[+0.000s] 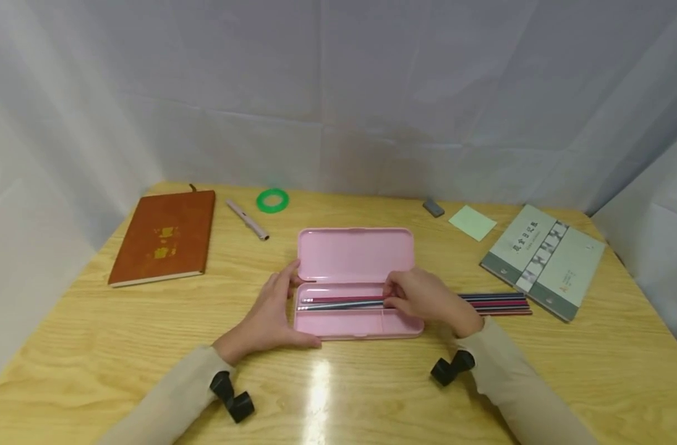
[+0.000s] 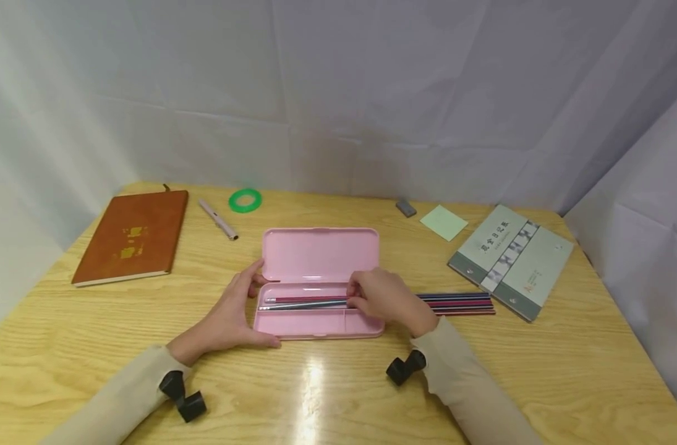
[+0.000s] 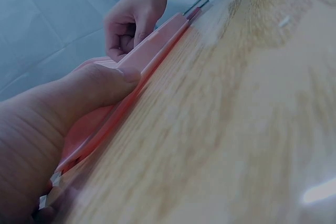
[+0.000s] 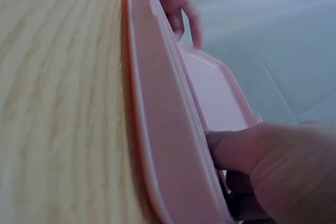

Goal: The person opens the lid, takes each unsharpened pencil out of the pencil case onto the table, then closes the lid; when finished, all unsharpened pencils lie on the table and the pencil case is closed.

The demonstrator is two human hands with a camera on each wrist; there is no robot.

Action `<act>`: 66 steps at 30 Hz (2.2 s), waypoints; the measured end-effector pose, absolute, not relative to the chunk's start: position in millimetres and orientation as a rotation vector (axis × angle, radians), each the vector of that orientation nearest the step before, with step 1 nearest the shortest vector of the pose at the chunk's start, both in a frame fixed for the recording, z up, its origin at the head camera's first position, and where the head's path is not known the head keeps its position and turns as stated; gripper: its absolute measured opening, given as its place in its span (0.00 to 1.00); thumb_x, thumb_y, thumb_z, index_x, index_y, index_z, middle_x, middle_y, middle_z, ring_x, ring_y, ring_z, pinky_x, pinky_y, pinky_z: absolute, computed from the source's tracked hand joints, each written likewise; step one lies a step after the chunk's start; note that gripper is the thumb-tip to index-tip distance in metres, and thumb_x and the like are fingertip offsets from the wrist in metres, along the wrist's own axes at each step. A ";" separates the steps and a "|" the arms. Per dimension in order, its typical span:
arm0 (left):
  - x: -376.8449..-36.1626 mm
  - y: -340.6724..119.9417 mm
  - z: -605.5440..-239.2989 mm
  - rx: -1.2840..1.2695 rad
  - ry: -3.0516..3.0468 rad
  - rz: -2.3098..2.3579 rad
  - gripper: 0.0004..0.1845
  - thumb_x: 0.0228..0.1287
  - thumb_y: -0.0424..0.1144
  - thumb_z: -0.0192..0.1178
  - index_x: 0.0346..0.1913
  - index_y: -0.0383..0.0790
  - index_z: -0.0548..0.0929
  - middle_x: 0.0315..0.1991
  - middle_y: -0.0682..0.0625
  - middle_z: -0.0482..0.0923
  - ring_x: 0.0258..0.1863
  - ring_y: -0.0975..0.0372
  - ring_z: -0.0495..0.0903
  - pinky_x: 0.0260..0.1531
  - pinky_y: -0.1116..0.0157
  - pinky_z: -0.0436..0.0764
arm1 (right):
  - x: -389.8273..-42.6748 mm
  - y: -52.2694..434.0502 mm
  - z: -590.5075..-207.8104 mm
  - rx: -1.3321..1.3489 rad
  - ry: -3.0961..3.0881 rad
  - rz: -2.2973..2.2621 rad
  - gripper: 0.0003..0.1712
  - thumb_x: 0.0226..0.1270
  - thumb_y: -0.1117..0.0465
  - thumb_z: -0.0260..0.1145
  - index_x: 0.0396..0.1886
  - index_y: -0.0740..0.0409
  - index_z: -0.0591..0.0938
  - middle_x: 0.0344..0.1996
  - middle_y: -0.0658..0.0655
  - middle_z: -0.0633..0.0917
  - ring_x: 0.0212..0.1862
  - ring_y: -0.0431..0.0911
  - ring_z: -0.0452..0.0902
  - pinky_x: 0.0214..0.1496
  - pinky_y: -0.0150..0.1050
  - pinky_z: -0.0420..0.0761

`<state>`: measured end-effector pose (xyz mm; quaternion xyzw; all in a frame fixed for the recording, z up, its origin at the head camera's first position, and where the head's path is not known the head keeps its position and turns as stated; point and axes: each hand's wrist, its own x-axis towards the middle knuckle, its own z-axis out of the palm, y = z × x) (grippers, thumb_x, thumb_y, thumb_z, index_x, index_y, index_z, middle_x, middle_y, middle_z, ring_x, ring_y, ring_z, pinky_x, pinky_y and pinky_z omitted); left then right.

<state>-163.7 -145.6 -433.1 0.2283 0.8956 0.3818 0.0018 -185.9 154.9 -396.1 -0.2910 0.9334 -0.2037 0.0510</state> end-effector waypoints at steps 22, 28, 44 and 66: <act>-163.7 -144.3 -434.1 0.721 2.816 1.186 0.74 0.23 0.57 0.82 0.75 0.37 0.49 0.55 0.48 0.68 0.49 0.58 0.68 0.48 0.59 0.72 | -115.6 291.9 -429.6 -0.660 3.357 -0.825 0.10 0.57 0.69 0.70 0.34 0.52 0.82 0.14 0.38 0.65 0.17 0.29 0.54 0.20 0.27 0.58; -164.4 -144.5 -433.0 0.723 2.819 1.189 0.74 0.23 0.57 0.82 0.75 0.37 0.49 0.55 0.48 0.67 0.48 0.58 0.68 0.47 0.58 0.72 | -96.3 327.4 -436.0 -0.550 3.369 -0.843 0.10 0.55 0.71 0.71 0.33 0.53 0.82 0.14 0.39 0.65 0.17 0.29 0.55 0.19 0.24 0.57; -164.9 -144.8 -433.7 0.744 2.828 1.193 0.74 0.22 0.57 0.82 0.74 0.37 0.49 0.54 0.48 0.68 0.47 0.58 0.68 0.46 0.59 0.72 | -117.6 297.7 -438.5 -0.736 3.362 -0.818 0.14 0.51 0.72 0.72 0.33 0.51 0.79 0.15 0.37 0.63 0.18 0.28 0.54 0.22 0.27 0.60; -165.5 -145.4 -434.8 0.760 2.818 1.216 0.74 0.23 0.57 0.82 0.75 0.37 0.49 0.54 0.49 0.69 0.49 0.58 0.68 0.49 0.57 0.71 | -182.4 168.0 -403.2 -1.049 2.928 -0.626 0.08 0.62 0.57 0.70 0.39 0.53 0.88 0.27 0.46 0.86 0.22 0.32 0.67 0.27 0.28 0.68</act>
